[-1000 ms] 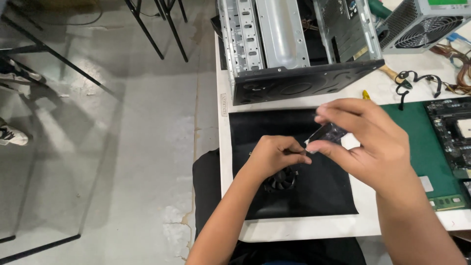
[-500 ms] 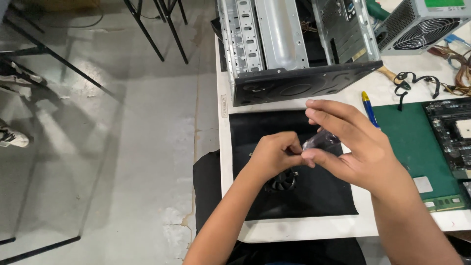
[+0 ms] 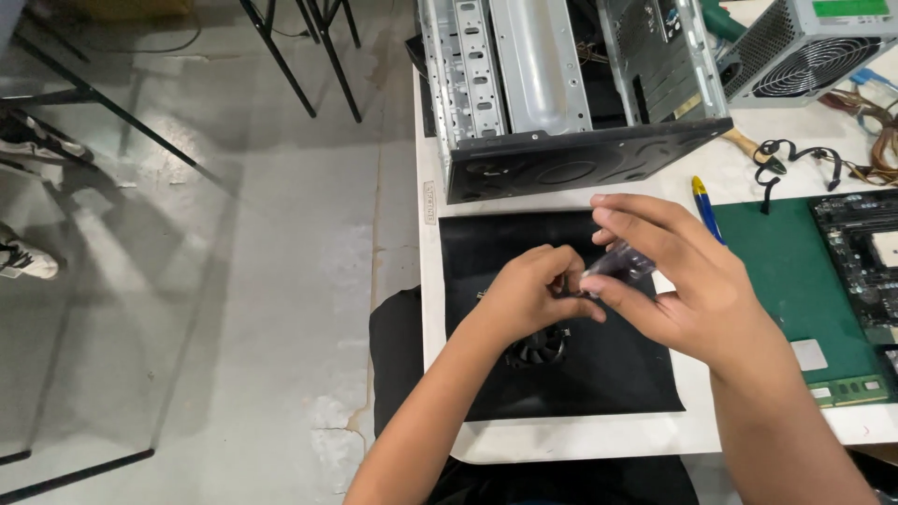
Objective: Disassembling a CPU fan from a heatsink and cleaning the dust off the heatsink using a brush.
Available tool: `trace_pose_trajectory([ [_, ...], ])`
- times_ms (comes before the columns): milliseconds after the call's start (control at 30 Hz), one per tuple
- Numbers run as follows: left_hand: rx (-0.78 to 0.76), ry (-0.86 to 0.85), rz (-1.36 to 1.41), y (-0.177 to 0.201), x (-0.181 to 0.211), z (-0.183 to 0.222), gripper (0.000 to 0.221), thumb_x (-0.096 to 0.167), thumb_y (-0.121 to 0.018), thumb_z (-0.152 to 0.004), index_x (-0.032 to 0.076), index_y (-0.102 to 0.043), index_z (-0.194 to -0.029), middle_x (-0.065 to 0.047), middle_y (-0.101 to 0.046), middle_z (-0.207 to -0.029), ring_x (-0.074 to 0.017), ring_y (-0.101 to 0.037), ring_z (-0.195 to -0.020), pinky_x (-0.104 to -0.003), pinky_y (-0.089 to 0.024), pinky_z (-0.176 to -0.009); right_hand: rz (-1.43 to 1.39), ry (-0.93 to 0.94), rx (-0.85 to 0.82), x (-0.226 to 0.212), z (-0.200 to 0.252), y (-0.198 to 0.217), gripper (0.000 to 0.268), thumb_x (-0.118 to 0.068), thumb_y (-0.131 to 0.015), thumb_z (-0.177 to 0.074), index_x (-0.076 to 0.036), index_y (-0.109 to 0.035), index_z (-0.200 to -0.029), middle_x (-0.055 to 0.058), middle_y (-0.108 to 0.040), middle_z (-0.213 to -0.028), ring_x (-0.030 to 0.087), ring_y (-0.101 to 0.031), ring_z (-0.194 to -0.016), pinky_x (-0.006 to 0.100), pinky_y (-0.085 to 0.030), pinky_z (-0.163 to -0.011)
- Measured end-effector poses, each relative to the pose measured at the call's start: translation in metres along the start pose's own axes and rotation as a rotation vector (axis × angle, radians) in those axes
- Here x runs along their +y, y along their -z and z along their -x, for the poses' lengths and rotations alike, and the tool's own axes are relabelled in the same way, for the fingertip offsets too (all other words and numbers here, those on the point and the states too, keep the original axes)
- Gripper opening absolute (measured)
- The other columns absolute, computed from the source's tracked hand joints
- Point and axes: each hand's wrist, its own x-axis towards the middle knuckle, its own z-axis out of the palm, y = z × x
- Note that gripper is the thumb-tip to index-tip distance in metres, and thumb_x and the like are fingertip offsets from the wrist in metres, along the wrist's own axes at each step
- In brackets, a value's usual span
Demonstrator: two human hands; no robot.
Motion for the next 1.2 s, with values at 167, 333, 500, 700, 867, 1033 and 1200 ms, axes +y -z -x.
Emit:
trace_pose_trajectory([
  [167, -0.232, -0.014, 0.104, 0.008, -0.007, 0.006, 0.02, 0.008, -0.056, -0.078, 0.01, -0.053, -0.097, -0.004, -0.059, -0.083, -0.018, -0.057, -0.073, -0.028, -0.043, -0.065, 0.039, -0.053, -0.025, -0.001, 0.001, 0.0, 0.038, -0.009, -0.059, -0.078, 0.001, -0.044, -0.112, 0.019, -0.05, -0.107, 0.021, -0.054, -0.08, 0.025, -0.051, -0.074],
  [333, -0.208, 0.051, -0.009, 0.006, -0.003, 0.004, 0.005, 0.012, -0.058, -0.075, 0.016, -0.059, -0.078, 0.006, -0.062, -0.07, -0.0081, -0.056, -0.057, -0.021, -0.04, -0.053, 0.105, -0.05, -0.017, 0.003, 0.009, -0.005, 0.054, -0.026, -0.067, -0.071, -0.002, -0.042, -0.112, 0.017, -0.053, -0.105, 0.022, -0.056, -0.084, 0.027, -0.048, -0.075],
  [500, -0.182, 0.009, -0.068, -0.002, -0.005, 0.002, 0.005, 0.017, -0.065, -0.065, 0.019, -0.062, -0.069, 0.005, -0.062, -0.072, -0.009, -0.059, -0.062, -0.021, -0.041, -0.054, 0.174, -0.02, 0.018, -0.004, 0.003, 0.0, 0.037, -0.007, -0.065, -0.078, 0.001, -0.046, -0.109, 0.018, -0.054, -0.102, 0.019, -0.059, -0.078, 0.027, -0.046, -0.08],
  [700, -0.165, -0.052, 0.014, 0.018, 0.009, 0.01, 0.02, 0.007, -0.059, -0.074, 0.006, -0.057, -0.094, -0.005, -0.063, -0.087, -0.0159, -0.062, -0.077, -0.024, -0.05, -0.069, 0.006, -0.09, 0.063, -0.007, -0.003, 0.009, 0.036, 0.006, -0.066, -0.074, 0.004, -0.047, -0.105, 0.02, -0.056, -0.097, 0.021, -0.061, -0.071, 0.028, -0.048, -0.073],
  [867, -0.145, -0.003, 0.035, 0.031, 0.013, 0.019, 0.017, -0.001, -0.055, -0.075, 0.005, -0.058, -0.09, -0.004, -0.064, -0.08, -0.0132, -0.063, -0.075, -0.022, -0.049, -0.065, 0.079, 0.049, -0.018, -0.009, -0.012, -0.001, 0.034, -0.007, -0.064, -0.078, -0.003, -0.047, -0.108, 0.015, -0.054, -0.1, 0.014, -0.062, -0.074, 0.022, -0.049, -0.073],
  [1033, -0.137, 0.037, -0.009, 0.041, 0.013, 0.034, 0.019, -0.001, -0.054, -0.075, 0.007, -0.058, -0.092, -0.003, -0.064, -0.078, -0.0125, -0.062, -0.074, -0.021, -0.049, -0.067, 0.03, 0.1, -0.012, -0.011, -0.018, -0.014, 0.031, -0.008, -0.065, -0.076, 0.001, -0.049, -0.102, 0.016, -0.054, -0.096, 0.014, -0.062, -0.071, 0.021, -0.051, -0.069],
  [1200, -0.095, 0.054, -0.008, 0.046, 0.008, 0.044, 0.018, -0.001, -0.055, -0.075, 0.006, -0.058, -0.091, -0.003, -0.064, -0.077, -0.0127, -0.063, -0.074, -0.021, -0.05, -0.068, -0.009, 0.123, -0.032, -0.01, -0.019, -0.026, 0.032, -0.007, -0.064, -0.076, 0.002, -0.048, -0.102, 0.017, -0.053, -0.095, 0.014, -0.061, -0.07, 0.022, -0.052, -0.07],
])
